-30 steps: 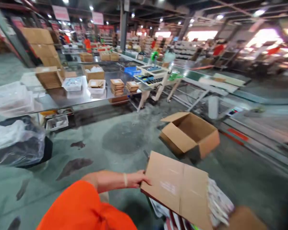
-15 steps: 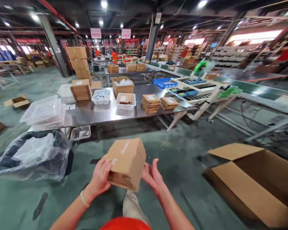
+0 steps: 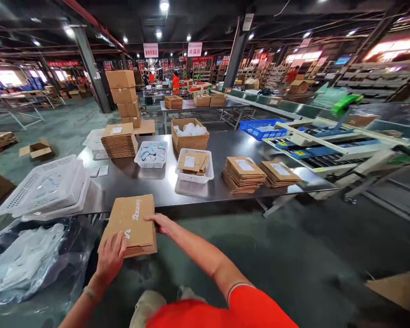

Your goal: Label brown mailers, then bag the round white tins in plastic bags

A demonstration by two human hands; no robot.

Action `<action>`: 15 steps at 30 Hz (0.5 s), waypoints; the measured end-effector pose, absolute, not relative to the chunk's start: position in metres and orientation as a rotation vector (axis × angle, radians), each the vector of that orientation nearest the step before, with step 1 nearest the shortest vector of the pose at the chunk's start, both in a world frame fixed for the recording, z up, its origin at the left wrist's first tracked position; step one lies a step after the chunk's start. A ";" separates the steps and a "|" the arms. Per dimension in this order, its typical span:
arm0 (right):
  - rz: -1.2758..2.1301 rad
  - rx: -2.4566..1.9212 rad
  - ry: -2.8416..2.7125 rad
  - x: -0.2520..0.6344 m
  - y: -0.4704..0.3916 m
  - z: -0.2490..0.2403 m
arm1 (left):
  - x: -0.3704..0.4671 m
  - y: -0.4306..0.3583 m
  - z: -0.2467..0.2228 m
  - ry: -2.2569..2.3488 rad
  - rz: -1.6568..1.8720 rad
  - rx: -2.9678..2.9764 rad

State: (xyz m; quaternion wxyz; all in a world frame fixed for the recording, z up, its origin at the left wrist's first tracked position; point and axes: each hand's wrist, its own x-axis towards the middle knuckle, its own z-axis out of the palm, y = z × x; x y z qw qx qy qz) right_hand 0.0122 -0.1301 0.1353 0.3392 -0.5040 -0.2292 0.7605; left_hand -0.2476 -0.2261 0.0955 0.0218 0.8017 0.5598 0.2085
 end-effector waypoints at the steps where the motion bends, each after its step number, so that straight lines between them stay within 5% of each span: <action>1: 1.989 -1.259 -0.612 0.004 -0.109 0.132 | -0.252 -0.211 0.091 1.776 0.644 2.492; 9: 2.018 -1.078 -0.695 -0.044 0.046 0.086 | -0.290 -0.066 0.029 1.822 1.138 3.145; 15: 1.974 -1.189 -0.812 -0.072 0.137 0.026 | -0.303 0.019 -0.033 1.892 1.034 3.061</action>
